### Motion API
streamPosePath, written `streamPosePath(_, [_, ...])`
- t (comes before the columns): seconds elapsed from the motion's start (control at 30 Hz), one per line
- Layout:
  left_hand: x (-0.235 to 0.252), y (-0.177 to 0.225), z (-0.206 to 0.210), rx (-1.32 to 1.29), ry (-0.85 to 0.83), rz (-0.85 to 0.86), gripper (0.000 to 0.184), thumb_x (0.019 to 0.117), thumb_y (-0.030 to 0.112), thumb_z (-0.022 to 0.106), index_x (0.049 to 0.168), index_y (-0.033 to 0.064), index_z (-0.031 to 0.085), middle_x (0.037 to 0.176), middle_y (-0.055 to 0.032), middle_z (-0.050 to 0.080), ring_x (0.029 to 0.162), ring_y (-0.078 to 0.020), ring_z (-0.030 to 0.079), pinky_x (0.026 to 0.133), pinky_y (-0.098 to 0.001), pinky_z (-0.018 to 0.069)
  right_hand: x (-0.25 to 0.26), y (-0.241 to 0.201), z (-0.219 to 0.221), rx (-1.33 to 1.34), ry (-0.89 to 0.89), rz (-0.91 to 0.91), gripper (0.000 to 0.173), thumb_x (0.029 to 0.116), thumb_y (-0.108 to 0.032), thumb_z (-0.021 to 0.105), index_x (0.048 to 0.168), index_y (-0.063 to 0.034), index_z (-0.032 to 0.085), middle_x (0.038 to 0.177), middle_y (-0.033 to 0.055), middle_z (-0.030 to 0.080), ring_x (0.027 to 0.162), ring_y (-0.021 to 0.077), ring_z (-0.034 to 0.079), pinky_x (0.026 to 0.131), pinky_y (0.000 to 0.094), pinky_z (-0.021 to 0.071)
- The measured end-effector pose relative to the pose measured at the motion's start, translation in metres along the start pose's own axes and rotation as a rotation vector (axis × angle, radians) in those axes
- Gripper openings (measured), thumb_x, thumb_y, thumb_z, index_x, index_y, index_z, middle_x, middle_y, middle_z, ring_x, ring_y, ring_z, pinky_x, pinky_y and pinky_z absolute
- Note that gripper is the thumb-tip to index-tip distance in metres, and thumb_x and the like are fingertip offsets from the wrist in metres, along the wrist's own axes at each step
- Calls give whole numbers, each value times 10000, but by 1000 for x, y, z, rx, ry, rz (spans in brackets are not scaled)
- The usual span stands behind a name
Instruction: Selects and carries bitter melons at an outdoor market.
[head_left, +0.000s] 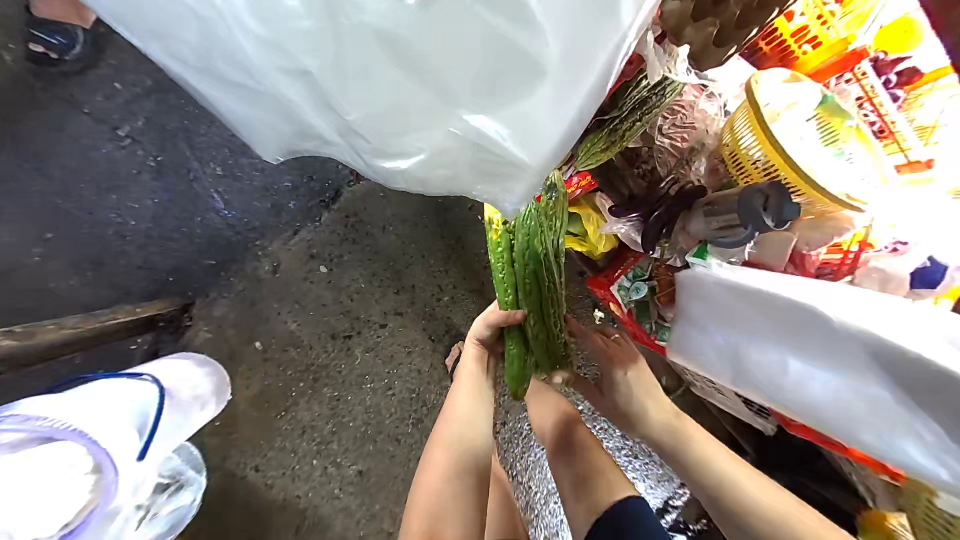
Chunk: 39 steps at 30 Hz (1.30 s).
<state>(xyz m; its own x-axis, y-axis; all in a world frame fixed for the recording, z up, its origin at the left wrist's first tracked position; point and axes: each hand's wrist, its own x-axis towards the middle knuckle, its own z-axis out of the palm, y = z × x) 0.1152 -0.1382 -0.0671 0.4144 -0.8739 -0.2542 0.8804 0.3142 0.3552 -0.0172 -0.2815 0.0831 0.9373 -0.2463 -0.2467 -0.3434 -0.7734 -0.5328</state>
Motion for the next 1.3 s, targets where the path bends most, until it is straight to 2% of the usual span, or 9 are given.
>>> streamPosePath(0.13, [-2,6,-11,0,-150,2,437,769,304,877,1154,150,737,1041,-32,783,938,-121,751,884,-331,615,73,25,-37,189,104,257,401,1059,-326,507,1222,-15,701,1126,179,727,1065,310,699,953,532,552])
streamPosePath(0.33, [-19,23,-17,86,-172,-47,501,732,255,902,1190,167,721,1070,-3,779,962,-102,745,894,-311,613,249,110,-52,560,479,729,791,970,-413,664,1542,-2,304,1387,240,563,1192,325,619,997,491,520])
streamPosePath(0.5, [-34,21,-27,104,-164,-78,493,745,216,895,1200,159,712,1077,-4,777,965,-101,743,898,-309,611,305,126,-42,795,508,883,760,907,-321,756,1479,7,377,1312,211,596,1125,301,665,881,449,609])
streamPosePath(0.87, [-39,18,-22,77,-54,-75,489,720,251,911,1160,149,722,1037,-16,783,928,-113,751,878,-312,617,135,142,-72,1313,393,514,337,1050,-359,435,1287,-142,537,1104,34,684,957,148,689,827,332,599])
streamPosePath(0.93, [-31,18,-23,69,-92,-63,467,749,243,893,1175,155,721,1051,-19,782,942,-114,750,890,-315,615,93,135,-56,1320,302,463,418,974,-416,605,1274,-126,576,1093,55,715,962,174,706,828,372,612])
streamPosePath(1.0, [-22,18,-21,79,-87,-61,476,748,265,896,1172,151,711,1046,-19,781,939,-116,749,888,-318,616,56,125,-35,1273,187,424,775,763,-497,828,1346,-84,528,1117,72,719,990,191,714,862,410,617])
streamPosePath(1.1, [-12,18,-16,96,-44,-68,504,721,271,909,1160,135,700,1027,-20,782,926,-119,750,875,-325,618,16,80,-17,1220,64,364,1017,611,-439,943,1409,-46,449,1203,5,700,1071,120,693,921,350,609])
streamPosePath(1.2, [-5,17,-12,118,15,-86,585,689,244,922,1184,96,649,1017,-34,779,920,-139,751,866,-345,621,-1,31,-8,1227,-40,263,1092,635,-272,956,1503,7,355,1354,32,635,1184,132,653,1005,347,582])
streamPosePath(1.3, [-2,15,-5,146,84,-78,652,626,245,945,1171,84,624,980,-23,777,886,-128,749,835,-332,626,-3,-2,3,1082,-67,243,1134,664,-154,907,1571,41,253,1404,136,567,1144,193,673,920,350,624])
